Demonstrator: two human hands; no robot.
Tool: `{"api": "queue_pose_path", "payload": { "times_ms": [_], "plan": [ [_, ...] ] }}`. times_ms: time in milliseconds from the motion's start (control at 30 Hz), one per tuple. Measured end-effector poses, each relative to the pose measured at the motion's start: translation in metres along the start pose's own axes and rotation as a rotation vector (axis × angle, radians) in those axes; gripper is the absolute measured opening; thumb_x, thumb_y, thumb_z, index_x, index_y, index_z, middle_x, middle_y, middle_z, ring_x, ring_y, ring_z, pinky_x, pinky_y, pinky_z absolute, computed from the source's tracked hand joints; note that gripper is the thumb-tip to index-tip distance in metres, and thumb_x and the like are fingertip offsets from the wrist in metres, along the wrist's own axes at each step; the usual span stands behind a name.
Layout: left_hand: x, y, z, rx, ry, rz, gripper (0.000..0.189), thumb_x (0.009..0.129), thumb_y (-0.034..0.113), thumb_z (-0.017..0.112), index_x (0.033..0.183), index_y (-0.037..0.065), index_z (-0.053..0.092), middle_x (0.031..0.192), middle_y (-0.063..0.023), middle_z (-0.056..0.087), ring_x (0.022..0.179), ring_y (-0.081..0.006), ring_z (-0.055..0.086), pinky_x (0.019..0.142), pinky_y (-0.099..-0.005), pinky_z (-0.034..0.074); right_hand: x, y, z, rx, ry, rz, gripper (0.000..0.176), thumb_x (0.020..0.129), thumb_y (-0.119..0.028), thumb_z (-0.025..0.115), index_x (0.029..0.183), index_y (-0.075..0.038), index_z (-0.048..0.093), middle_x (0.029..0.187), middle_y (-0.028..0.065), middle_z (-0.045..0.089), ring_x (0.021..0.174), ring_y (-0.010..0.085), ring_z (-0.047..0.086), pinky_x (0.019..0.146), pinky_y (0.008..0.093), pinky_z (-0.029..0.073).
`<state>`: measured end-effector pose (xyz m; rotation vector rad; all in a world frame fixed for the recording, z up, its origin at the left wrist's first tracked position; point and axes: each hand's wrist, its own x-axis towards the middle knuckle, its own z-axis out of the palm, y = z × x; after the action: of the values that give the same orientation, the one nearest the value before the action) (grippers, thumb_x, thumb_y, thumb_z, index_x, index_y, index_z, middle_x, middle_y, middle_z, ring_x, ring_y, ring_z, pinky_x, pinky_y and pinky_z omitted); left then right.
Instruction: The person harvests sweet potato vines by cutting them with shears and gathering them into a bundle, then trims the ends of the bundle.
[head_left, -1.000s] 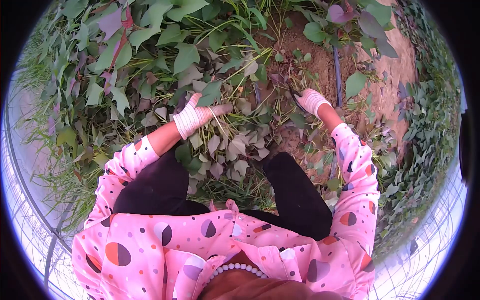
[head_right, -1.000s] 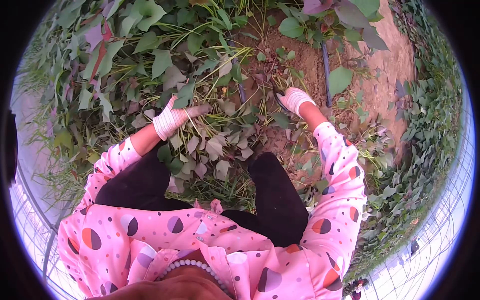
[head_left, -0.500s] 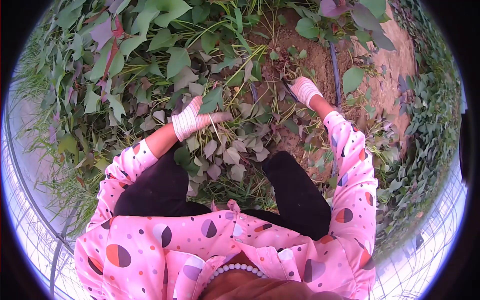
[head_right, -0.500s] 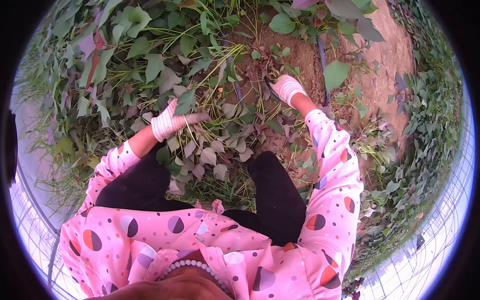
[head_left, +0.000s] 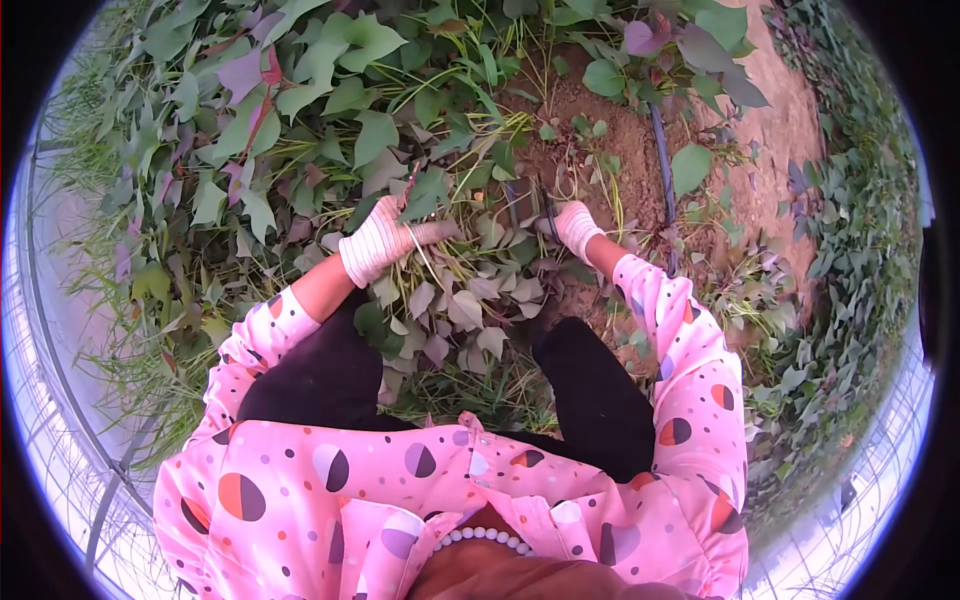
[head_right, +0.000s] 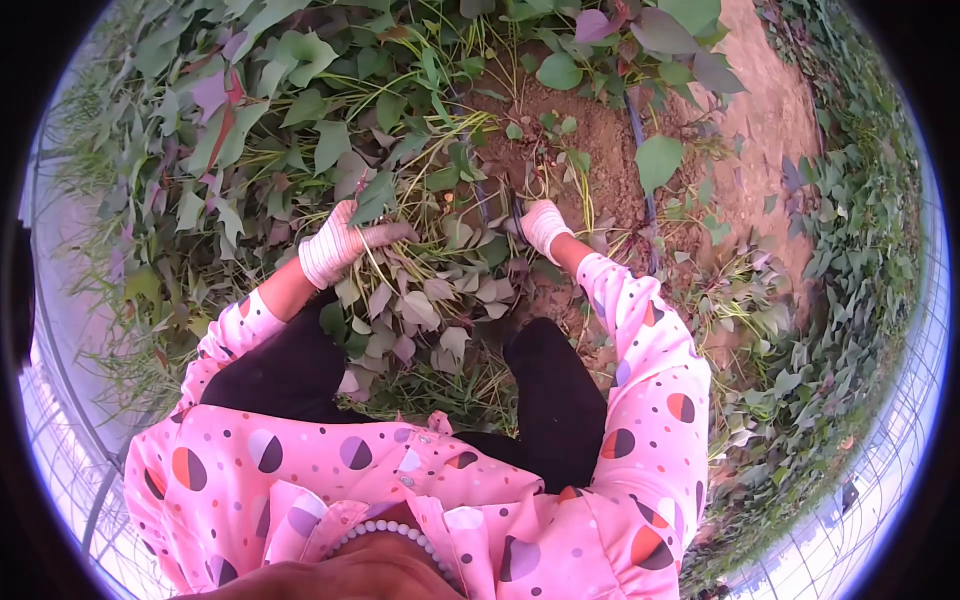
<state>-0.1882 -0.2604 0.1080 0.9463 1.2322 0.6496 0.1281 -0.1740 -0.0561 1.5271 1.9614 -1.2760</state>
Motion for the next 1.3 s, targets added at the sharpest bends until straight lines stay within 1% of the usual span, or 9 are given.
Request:
{"api": "queue_pose_path", "payload": {
  "times_ms": [33, 100, 300, 567, 800, 1000, 1067, 1167, 1300],
  "plan": [
    [-0.006, 0.004, -0.002, -0.083, 0.029, -0.010, 0.029, 0.079, 0.019, 0.076, 0.097, -0.002, 0.066, 0.088, -0.0060, 0.070, 0.074, -0.0079, 0.062, 0.071, -0.0271, 0.052, -0.019, -0.010, -0.005, -0.006, 0.009, -0.009, 0.032, 0.077, -0.030, 0.066, 0.087, 0.000, 0.067, 0.078, 0.0184, 0.068, 0.073, 0.0361, 0.066, 0.070, 0.0406, 0.053],
    [-0.024, 0.036, -0.001, -0.219, 0.067, -0.023, 0.027, 0.080, 0.017, 0.074, 0.097, -0.002, 0.065, 0.088, -0.0086, 0.070, 0.074, -0.0121, 0.064, 0.070, -0.0276, 0.053, -0.070, -0.046, -0.038, 0.712, -0.136, 0.034, 0.022, 0.075, -0.022, 0.073, 0.076, -0.003, 0.062, 0.061, 0.0062, 0.061, 0.055, 0.0190, 0.060, 0.054, 0.0304, 0.049],
    [-0.078, 0.130, 0.009, -0.366, 0.067, 0.161, 0.022, 0.079, 0.014, 0.075, 0.093, 0.000, 0.066, 0.087, -0.0096, 0.069, 0.075, -0.0156, 0.067, 0.069, -0.0284, 0.056, -0.224, -0.151, -0.136, 0.800, 0.083, -0.323, 0.015, 0.077, -0.015, 0.072, 0.085, -0.005, 0.063, 0.066, -0.0039, 0.057, 0.056, 0.0035, 0.050, 0.051, 0.0205, 0.041],
    [-0.189, 0.234, 0.053, -0.231, -0.130, 0.431, 0.028, 0.081, 0.020, 0.071, 0.095, -0.003, 0.066, 0.083, -0.0095, 0.068, 0.075, -0.0160, 0.065, 0.072, -0.0288, 0.053, -0.364, -0.239, -0.153, 0.605, 0.508, -0.666, 0.019, 0.078, -0.010, 0.070, 0.094, -0.001, 0.064, 0.076, -0.0021, 0.061, 0.069, 0.0037, 0.050, 0.064, 0.0208, 0.045],
    [-0.254, 0.246, 0.088, -0.389, -0.170, 0.551, 0.031, 0.080, 0.013, 0.068, 0.107, 0.000, 0.060, 0.095, -0.0098, 0.066, 0.084, -0.0187, 0.066, 0.079, -0.0316, 0.054, -0.440, -0.285, -0.127, 0.738, 0.325, -0.825, 0.022, 0.080, -0.010, 0.067, 0.099, 0.000, 0.064, 0.084, -0.0031, 0.062, 0.073, 0.0036, 0.052, 0.068, 0.0213, 0.045],
    [-0.248, 0.228, 0.102, -0.420, -0.091, 0.636, 0.039, 0.078, 0.012, 0.072, 0.114, 0.002, 0.059, 0.100, -0.0070, 0.066, 0.088, -0.0168, 0.064, 0.081, -0.0317, 0.053, -0.426, -0.265, -0.112, 0.663, 0.483, -0.875, 0.014, 0.082, -0.010, 0.071, 0.092, -0.002, 0.066, 0.078, -0.0053, 0.062, 0.068, 0.0022, 0.050, 0.062, 0.0217, 0.045],
    [-0.239, 0.222, 0.105, -0.446, -0.097, 0.621, 0.040, 0.078, 0.012, 0.073, 0.113, 0.002, 0.058, 0.099, -0.0068, 0.065, 0.088, -0.0160, 0.063, 0.081, -0.0311, 0.052, -0.424, -0.263, -0.112, 0.568, 0.677, -0.797, 0.013, 0.083, -0.013, 0.070, 0.090, -0.002, 0.067, 0.075, -0.0024, 0.065, 0.061, 0.0027, 0.050, 0.055, 0.0214, 0.043],
    [-0.236, 0.219, 0.108, -0.514, -0.066, 0.624, 0.038, 0.078, 0.009, 0.073, 0.112, 0.001, 0.058, 0.098, -0.0072, 0.065, 0.088, -0.0163, 0.063, 0.081, -0.0312, 0.052, -0.430, -0.254, -0.121, 0.849, 0.658, -0.842, 0.019, 0.086, -0.019, 0.069, 0.093, -0.002, 0.066, 0.073, 0.0020, 0.068, 0.047, 0.0037, 0.046, 0.043, 0.0211, 0.035],
    [-0.231, 0.223, 0.110, -0.487, -0.041, 0.625, 0.036, 0.077, 0.008, 0.073, 0.110, 0.001, 0.059, 0.094, -0.0054, 0.065, 0.085, -0.0154, 0.063, 0.078, -0.0305, 0.053, -0.432, -0.253, -0.127, 0.676, 0.614, -0.852, 0.030, 0.085, -0.025, 0.069, 0.104, -0.003, 0.066, 0.078, 0.0003, 0.064, 0.059, 0.0051, 0.050, 0.054, 0.0218, 0.039]
  ]
}}
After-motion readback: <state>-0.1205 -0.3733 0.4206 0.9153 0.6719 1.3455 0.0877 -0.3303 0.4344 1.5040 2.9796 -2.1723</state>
